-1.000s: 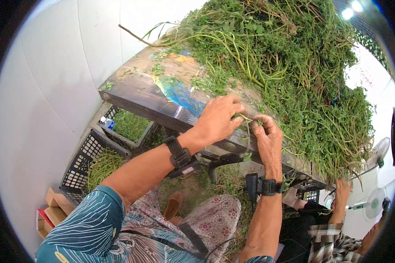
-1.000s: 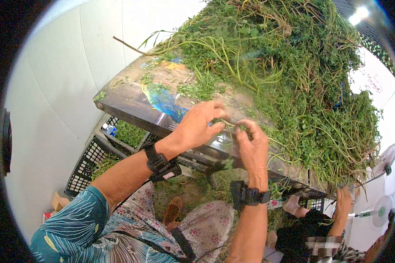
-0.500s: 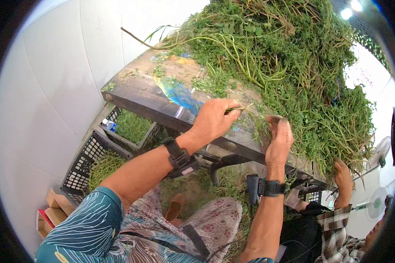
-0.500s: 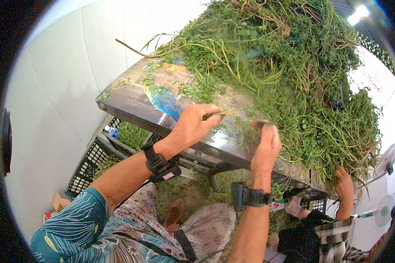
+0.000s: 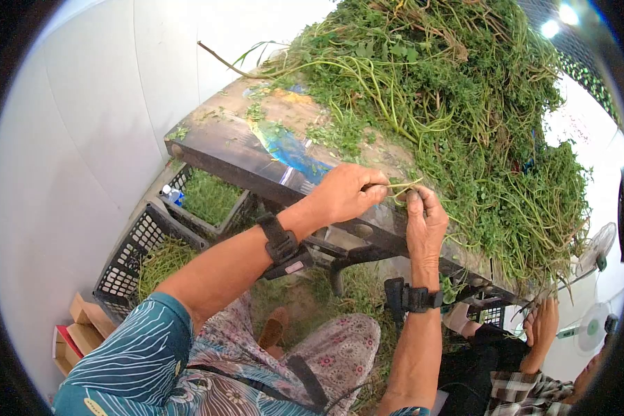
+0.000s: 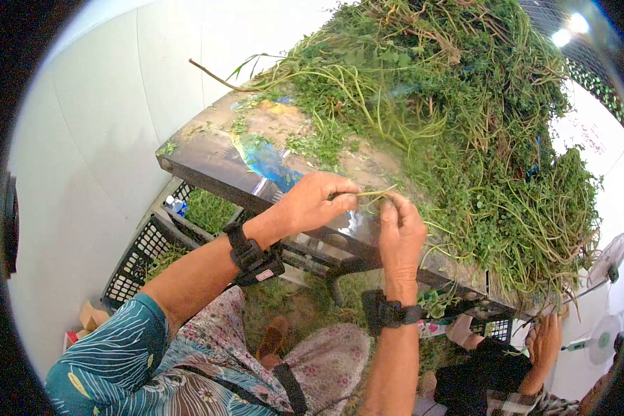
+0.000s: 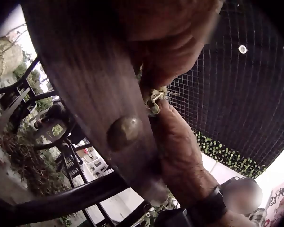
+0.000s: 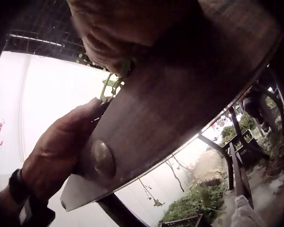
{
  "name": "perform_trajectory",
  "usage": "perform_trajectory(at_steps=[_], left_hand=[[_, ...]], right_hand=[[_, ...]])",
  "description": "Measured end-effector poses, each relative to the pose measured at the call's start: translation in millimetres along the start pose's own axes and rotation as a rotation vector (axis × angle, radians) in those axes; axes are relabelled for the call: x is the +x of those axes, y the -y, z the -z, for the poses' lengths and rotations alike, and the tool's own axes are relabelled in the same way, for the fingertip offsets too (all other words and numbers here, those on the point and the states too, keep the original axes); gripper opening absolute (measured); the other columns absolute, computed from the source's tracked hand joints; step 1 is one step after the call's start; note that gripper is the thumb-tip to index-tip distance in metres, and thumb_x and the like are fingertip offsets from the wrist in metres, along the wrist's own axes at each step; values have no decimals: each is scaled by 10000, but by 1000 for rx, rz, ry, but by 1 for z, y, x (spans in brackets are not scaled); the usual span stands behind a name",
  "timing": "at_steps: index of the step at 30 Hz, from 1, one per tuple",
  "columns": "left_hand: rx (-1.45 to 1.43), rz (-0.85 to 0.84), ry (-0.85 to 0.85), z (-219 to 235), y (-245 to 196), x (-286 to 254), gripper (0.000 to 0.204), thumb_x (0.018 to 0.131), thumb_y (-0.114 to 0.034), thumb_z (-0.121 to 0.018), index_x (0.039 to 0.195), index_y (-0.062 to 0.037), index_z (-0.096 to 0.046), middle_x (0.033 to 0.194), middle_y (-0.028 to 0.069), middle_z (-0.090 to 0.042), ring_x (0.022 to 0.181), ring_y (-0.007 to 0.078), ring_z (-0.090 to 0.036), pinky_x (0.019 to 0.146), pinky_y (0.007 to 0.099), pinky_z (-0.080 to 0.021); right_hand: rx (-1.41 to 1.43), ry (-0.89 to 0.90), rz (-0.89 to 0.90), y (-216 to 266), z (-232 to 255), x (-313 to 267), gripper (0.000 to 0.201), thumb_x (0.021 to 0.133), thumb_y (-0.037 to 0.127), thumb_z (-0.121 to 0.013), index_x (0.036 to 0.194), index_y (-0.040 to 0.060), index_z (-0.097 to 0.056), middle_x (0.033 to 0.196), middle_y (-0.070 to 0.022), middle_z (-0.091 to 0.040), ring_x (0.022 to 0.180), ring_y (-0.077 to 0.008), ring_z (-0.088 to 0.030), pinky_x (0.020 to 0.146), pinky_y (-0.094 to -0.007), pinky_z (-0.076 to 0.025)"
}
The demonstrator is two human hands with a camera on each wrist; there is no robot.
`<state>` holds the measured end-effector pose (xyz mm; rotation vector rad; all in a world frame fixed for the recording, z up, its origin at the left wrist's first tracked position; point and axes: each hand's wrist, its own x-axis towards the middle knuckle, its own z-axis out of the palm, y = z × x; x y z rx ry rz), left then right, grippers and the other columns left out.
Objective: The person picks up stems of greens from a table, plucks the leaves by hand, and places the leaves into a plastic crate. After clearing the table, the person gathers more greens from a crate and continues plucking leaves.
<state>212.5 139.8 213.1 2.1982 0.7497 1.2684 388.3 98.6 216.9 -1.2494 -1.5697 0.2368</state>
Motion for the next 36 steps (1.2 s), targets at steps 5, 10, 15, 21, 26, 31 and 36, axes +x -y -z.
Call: perform_trajectory(at_steps=[5, 10, 15, 21, 26, 31, 36], left_hand=[[50, -78, 43, 0, 1, 2, 198, 782, -201, -534, 816, -20, -607, 705, 155, -575, 669, 322, -554, 588, 393, -424], [0, 17, 55, 3, -3, 1, 216, 808, -198, -545, 900, -11, -604, 780, 127, -609, 735, 243, -590, 650, 333, -450], [-249, 188, 62, 8, -7, -1, 222, 807, -174, -551, 928, 5, -598, 777, 108, -626, 725, 166, -602, 652, 301, -463], [-95, 134, 101, 11, -10, 1, 199, 813, -142, -551, 904, 27, -603, 767, 81, -639, 735, 119, -597, 681, 265, -473], [-367, 221, 32, 12, -2, 2, 170, 820, -128, -549, 888, 14, -614, 780, 58, -642, 725, 102, -587, 685, 252, -470], [-815, 374, -189, 13, 0, 6, 175, 830, -130, -536, 902, 10, -613, 797, 56, -632, 738, 89, -571, 696, 250, -465], [-240, 177, -59, 8, 0, 1, 239, 827, -185, -539, 926, 26, -590, 796, 44, -614, 737, 90, -556, 695, 247, -458]], right_hand=[[-41, 24, -6, 6, 1, -1, 174, 810, 101, -546, 941, 4, -606, 870, -131, -626, 792, -225, -600, 710, -303, -461], [-165, 78, 138, 4, -1, -1, 165, 771, 87, -572, 909, 4, -613, 890, -148, -621, 849, -287, -593, 753, -327, -456], [-18, 42, -42, 1, 0, -2, 144, 761, 79, -587, 879, -1, -607, 872, -134, -617, 826, -271, -589, 765, -322, -452], [-88, 50, 121, 8, -1, -1, 117, 740, 69, -598, 842, 12, -605, 857, -114, -614, 847, -262, -575, 791, -330, -441], [-158, 28, 327, 8, -3, 1, 87, 735, 63, -595, 811, 22, -610, 861, -99, -614, 934, -280, -544, 842, -361, -418], [-289, 47, 418, 6, -3, 2, 70, 736, 58, -592, 795, 23, -610, 861, -94, -615, 964, -301, -528, 858, -375, -410], [-169, 4, 309, 11, -4, 0, 73, 734, 57, -589, 790, 15, -610, 849, -101, -615, 960, -300, -534, 861, -375, -409]])
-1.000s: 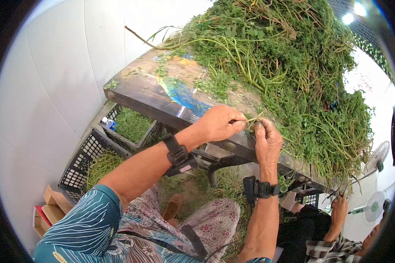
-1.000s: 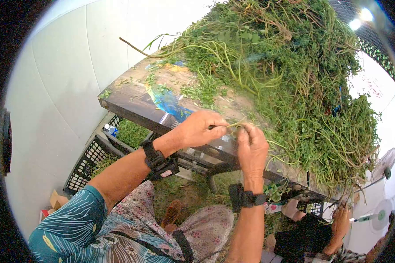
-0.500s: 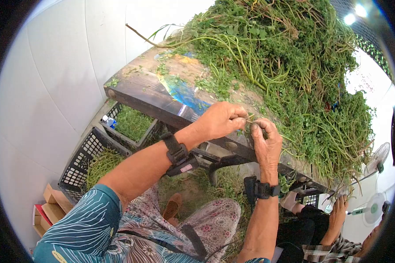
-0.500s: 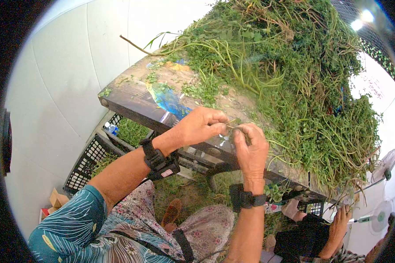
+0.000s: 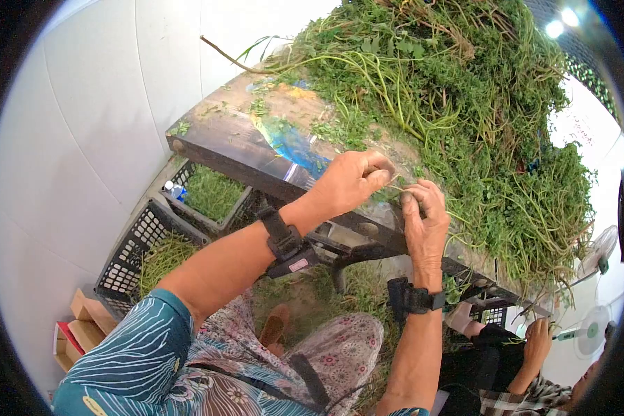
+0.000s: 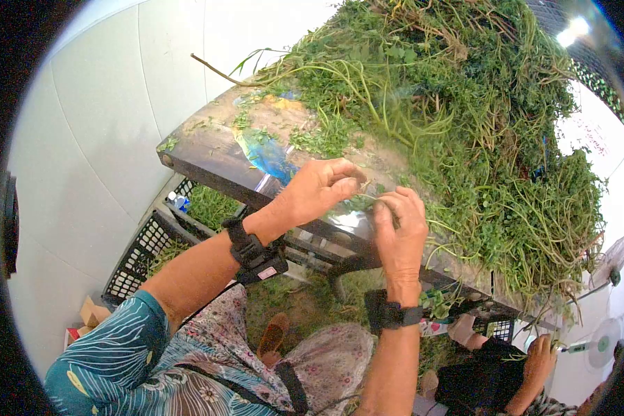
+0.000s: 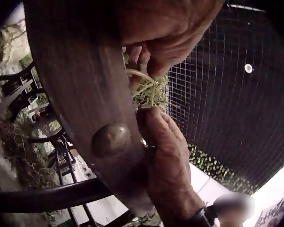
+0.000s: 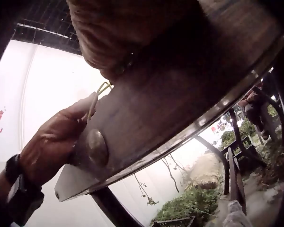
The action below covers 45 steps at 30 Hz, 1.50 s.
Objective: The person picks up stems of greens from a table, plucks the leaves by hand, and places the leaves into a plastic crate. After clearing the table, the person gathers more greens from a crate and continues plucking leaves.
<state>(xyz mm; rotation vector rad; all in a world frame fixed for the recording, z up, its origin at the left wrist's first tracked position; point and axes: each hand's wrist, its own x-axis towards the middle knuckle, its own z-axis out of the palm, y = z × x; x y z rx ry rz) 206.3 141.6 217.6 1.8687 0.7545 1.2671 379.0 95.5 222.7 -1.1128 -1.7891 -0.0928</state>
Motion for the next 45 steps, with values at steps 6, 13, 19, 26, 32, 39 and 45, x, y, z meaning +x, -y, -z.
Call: perform_trajectory(at_steps=[6, 13, 19, 26, 32, 39, 45], left_hand=[[-20, 49, 125, 2, -9, -2, 235, 825, -213, -554, 888, 7, -607, 761, 24, -604, 727, 81, -544, 667, 248, -450], [59, 35, 169, 5, -9, -2, 206, 803, -185, -582, 893, -2, -612, 738, 20, -606, 702, 87, -548, 645, 252, -451], [-79, 51, 46, 1, 0, 0, 178, 808, -162, -577, 880, -3, -613, 745, 8, -607, 694, 69, -543, 635, 239, -448], [-475, 206, -115, 8, 4, 2, 170, 825, -165, -562, 836, 2, -594, 712, 9, -584, 681, 58, -520, 630, 221, -437], [-63, 13, 88, 4, 4, -1, 184, 834, -189, -553, 810, -11, -594, 718, -4, -581, 691, 71, -525, 653, 236, -437], [7, -86, 241, 3, -2, 1, 188, 820, -186, -555, 833, -4, -601, 717, 20, -587, 694, 89, -528, 653, 249, -436], [121, -104, 250, 0, -1, 1, 180, 805, -179, -563, 831, -2, -583, 705, 59, -573, 678, 116, -527, 635, 272, -431]], right_hand=[[24, -34, -55, -2, 0, -1, 90, 718, 45, -592, 794, 0, -607, 847, -122, -613, 916, -285, -559, 840, -360, -423], [26, -52, -98, -2, -1, -2, 93, 704, 37, -601, 787, -6, -605, 842, -136, -614, 878, -281, -574, 811, -346, -437], [17, 11, -11, 2, 2, 0, 75, 717, 56, -598, 771, 6, -609, 813, -108, -617, 866, -274, -573, 812, -349, -435], [72, -41, -84, -10, 2, -3, 96, 770, 95, -587, 804, 11, -618, 823, -76, -632, 820, -199, -581, 771, -312, -450], [515, -231, -447, -11, 8, -4, 198, 867, 192, -545, 899, 2, -592, 804, -43, -620, 710, -91, -545, 657, -229, -444], [510, 95, -467, -3, 15, -1, 218, 852, 155, -547, 1015, 12, -573, 737, -27, -599, 595, -63, -493, 559, -209, -411], [434, 247, -422, -3, 11, 0, 215, 809, 126, -571, 976, -5, -604, 741, -28, -607, 680, -73, -536, 621, -221, -439]])
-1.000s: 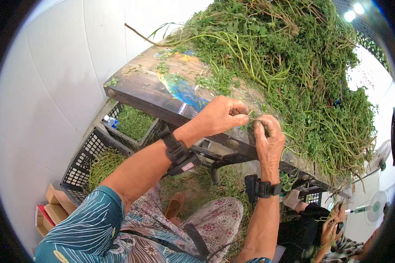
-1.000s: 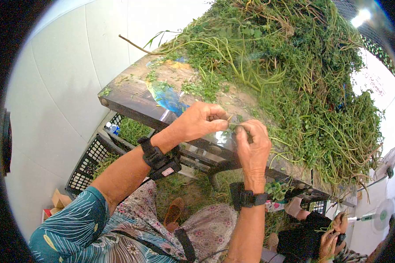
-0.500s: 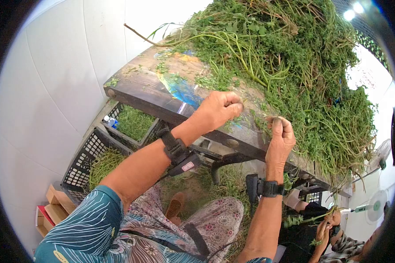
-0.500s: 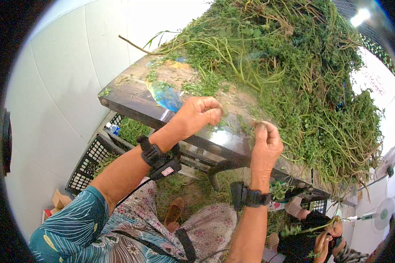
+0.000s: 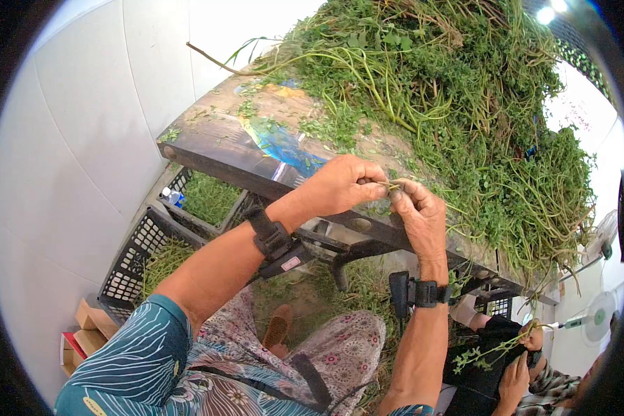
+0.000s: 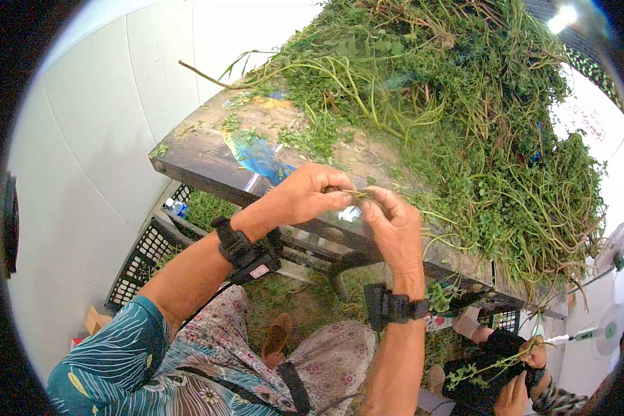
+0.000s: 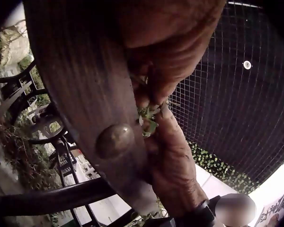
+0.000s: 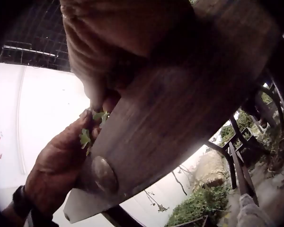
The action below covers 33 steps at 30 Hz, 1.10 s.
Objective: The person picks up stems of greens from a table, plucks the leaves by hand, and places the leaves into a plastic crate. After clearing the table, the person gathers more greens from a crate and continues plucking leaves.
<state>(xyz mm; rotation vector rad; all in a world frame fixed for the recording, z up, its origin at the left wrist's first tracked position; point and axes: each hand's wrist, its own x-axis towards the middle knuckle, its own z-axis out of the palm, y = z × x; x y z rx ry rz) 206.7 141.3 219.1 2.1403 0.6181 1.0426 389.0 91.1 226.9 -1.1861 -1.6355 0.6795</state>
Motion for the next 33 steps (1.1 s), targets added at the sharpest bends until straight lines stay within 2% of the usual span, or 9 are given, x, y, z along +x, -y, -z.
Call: perform_trajectory(at_steps=[4, 7, 20, 22, 25, 26, 29, 33], left_hand=[[31, 4, -5, 1, -3, 0, 169, 788, -174, -570, 816, -7, -580, 689, 66, -562, 658, 139, -524, 628, 282, -429], [12, -11, 12, 2, -2, 0, 156, 779, -167, -568, 808, -14, -583, 685, 63, -561, 650, 148, -525, 618, 285, -426], [28, -42, 57, 1, 2, 2, 176, 782, -185, -551, 763, -10, -561, 663, 74, -549, 639, 183, -532, 608, 299, -427], [-47, -109, 86, 3, 2, 1, 181, 797, -185, -545, 756, -9, -562, 675, 60, -561, 648, 172, -534, 624, 295, -433], [-121, -121, 107, 6, -5, -5, 203, 839, -190, -521, 759, -9, -565, 705, 35, -577, 660, 145, -538, 642, 279, -440], [-139, -107, 110, 7, -6, -7, 213, 856, -193, -510, 763, -9, -566, 716, 25, -583, 663, 135, -539, 647, 272, -442], [-352, -25, 16, 3, 6, -4, 232, 901, -212, -465, 818, -19, -564, 745, 12, -585, 668, 101, -538, 640, 246, -441], [-462, 84, -12, 5, -4, -7, 236, 918, -231, -435, 874, -27, -545, 754, 28, -586, 668, 86, -542, 627, 225, -440]], right_hand=[[-101, -73, 60, 2, -2, 1, 185, 787, 126, -585, 914, -5, -619, 739, -26, -609, 691, -77, -535, 629, -230, -440], [-88, -87, -39, 3, -1, 1, 182, 777, 129, -588, 897, -5, -615, 735, -31, -611, 681, -83, -534, 630, -237, -439], [-195, -183, -24, -4, -5, 4, 177, 776, 142, -566, 850, -11, -614, 705, -55, -614, 656, -96, -538, 618, -244, -436], [-220, -199, -16, -8, -4, 4, 169, 786, 142, -549, 852, -4, -603, 719, -56, -615, 636, -99, -533, 593, -247, -435], [302, -490, -157, -15, 12, 10, 155, 814, 156, -527, 871, 17, -564, 742, -60, -612, 612, -95, -517, 556, -246, -425], [346, -491, -150, -16, 13, 9, 129, 853, 159, -504, 894, 39, -523, 764, -61, -606, 601, -89, -503, 546, -242, -418], [302, -379, -35, -11, 6, 5, 121, 878, 169, -503, 908, 55, -529, 808, -65, -609, 633, -104, -516, 569, -247, -422], [324, -400, -7, -10, 7, 4, 145, 882, 181, -518, 936, 46, -519, 847, -80, -617, 690, -118, -543, 613, -248, -431]])
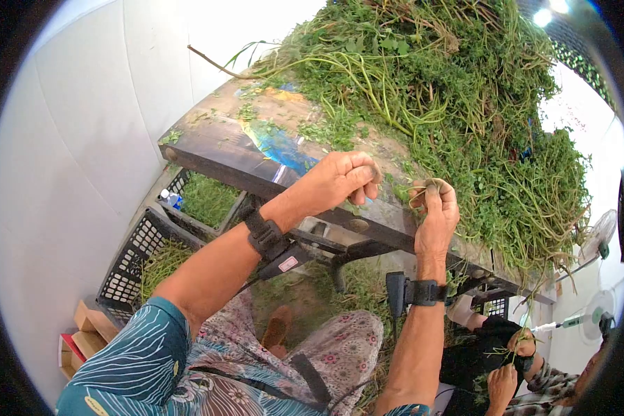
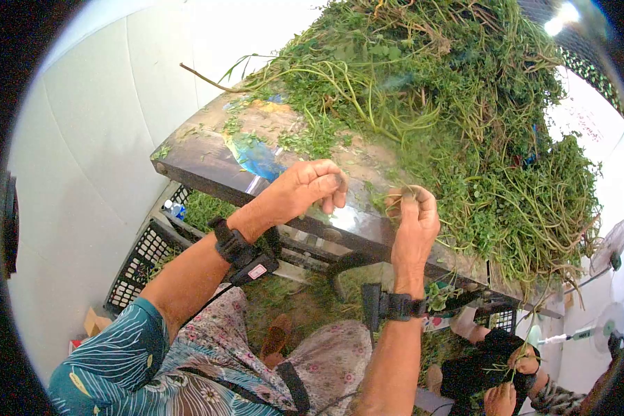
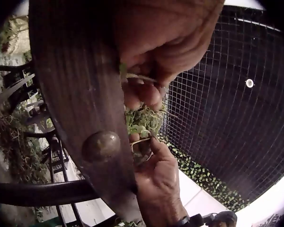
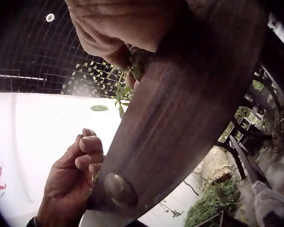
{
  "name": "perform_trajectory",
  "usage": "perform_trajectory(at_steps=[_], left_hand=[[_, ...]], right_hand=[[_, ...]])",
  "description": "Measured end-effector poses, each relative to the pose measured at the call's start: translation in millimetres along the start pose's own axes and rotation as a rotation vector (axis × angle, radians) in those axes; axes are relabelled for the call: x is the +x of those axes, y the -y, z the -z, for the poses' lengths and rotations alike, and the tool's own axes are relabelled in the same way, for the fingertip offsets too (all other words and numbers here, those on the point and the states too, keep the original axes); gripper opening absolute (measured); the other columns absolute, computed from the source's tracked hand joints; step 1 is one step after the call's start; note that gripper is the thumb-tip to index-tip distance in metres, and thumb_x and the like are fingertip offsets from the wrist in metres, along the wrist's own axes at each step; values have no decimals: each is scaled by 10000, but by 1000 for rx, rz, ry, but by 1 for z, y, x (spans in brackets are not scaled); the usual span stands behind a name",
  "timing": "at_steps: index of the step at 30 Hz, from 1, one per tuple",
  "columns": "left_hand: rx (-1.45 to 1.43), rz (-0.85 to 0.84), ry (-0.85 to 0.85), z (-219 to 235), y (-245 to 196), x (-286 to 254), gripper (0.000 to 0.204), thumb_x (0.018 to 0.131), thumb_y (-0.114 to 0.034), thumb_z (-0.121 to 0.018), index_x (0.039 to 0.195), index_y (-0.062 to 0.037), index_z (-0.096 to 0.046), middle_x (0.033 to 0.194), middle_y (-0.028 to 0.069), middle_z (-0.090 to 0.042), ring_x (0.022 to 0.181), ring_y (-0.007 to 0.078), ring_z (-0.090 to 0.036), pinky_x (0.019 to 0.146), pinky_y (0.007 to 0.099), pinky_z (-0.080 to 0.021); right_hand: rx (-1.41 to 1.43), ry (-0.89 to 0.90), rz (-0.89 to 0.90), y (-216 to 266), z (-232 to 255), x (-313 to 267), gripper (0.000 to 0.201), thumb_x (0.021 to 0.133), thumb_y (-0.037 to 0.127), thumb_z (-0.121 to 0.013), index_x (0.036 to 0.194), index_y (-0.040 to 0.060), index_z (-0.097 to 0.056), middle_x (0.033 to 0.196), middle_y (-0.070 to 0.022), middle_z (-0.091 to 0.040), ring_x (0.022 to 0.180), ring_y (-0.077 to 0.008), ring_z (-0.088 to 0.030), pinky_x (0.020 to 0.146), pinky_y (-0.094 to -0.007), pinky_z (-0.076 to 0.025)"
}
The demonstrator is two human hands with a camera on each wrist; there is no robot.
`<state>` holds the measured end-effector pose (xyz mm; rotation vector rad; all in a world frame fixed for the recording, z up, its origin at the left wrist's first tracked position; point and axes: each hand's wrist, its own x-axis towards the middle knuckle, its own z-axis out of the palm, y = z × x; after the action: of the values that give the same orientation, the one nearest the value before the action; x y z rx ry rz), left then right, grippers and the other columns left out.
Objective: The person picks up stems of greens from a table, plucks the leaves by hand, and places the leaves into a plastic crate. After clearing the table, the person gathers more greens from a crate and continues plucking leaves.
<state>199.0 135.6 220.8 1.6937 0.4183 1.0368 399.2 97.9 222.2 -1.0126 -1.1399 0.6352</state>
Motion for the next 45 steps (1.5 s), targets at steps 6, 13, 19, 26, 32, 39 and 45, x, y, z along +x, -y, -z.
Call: perform_trajectory(at_steps=[6, 13, 19, 26, 32, 39, 45], left_hand=[[-72, 13, 3, 0, -5, -2, 264, 920, -271, -438, 868, -31, -537, 799, 44, -603, 688, 93, -549, 641, 227, -449], [-182, -31, -94, 1, 3, 2, 219, 894, -249, -506, 901, -33, -541, 900, 77, -609, 763, 116, -563, 698, 258, -458], [-193, 8, -113, 1, 7, 2, 188, 896, -225, -482, 899, -43, -529, 847, 59, -589, 646, 91, -535, 568, 222, -437], [-63, 93, -216, -1, -1, 0, 144, 892, -170, -423, 905, -61, -518, 744, 26, -554, 538, 59, -478, 440, 188, -378], [-173, 45, -256, -8, -11, -14, 157, 890, -154, -403, 917, -28, -492, 773, 40, -553, 530, 56, -462, 454, 189, -382], [-176, 329, -4, -44, -23, -113, 274, 841, -139, -506, 1088, -20, -491, 813, 8, -566, 644, 23, -457, 544, 179, -382], [49, 348, -39, -48, -3, -170, 259, 817, -129, -547, 1027, 22, -553, 862, 11, -588, 777, 52, -506, 684, 222, -436]], right_hand=[[3, -25, 53, 3, -4, -2, 174, 896, 188, -498, 966, 28, -495, 855, -82, -621, 712, -117, -525, 664, -255, -432], [13, -106, 98, 0, -3, -2, 170, 900, 202, -491, 953, 40, -496, 868, -72, -623, 723, -116, -498, 696, -256, -413], [89, -103, 78, -3, 2, -3, 153, 896, 187, -484, 963, 50, -493, 842, -69, -620, 680, -110, -509, 673, -248, -406], [230, -77, -14, 9, 6, -3, 173, 888, 130, -464, 1032, 35, -465, 680, -21, -525, 594, -104, -467, 594, -260, -408], [374, 72, -169, 67, 0, -56, 214, 871, 108, -483, 1065, 18, -479, 648, -6, -480, 526, -97, -412, 513, -234, -381], [-215, 360, -220, 38, -18, -136, 319, 850, 124, -467, 1149, 20, -512, 797, -66, -586, 646, -155, -532, 571, -284, -429], [-646, 704, -162, 27, -39, -178, 458, 792, 56, -460, 1243, 65, -384, 804, -283, -563, 765, -433, -550, 640, -487, -430]])
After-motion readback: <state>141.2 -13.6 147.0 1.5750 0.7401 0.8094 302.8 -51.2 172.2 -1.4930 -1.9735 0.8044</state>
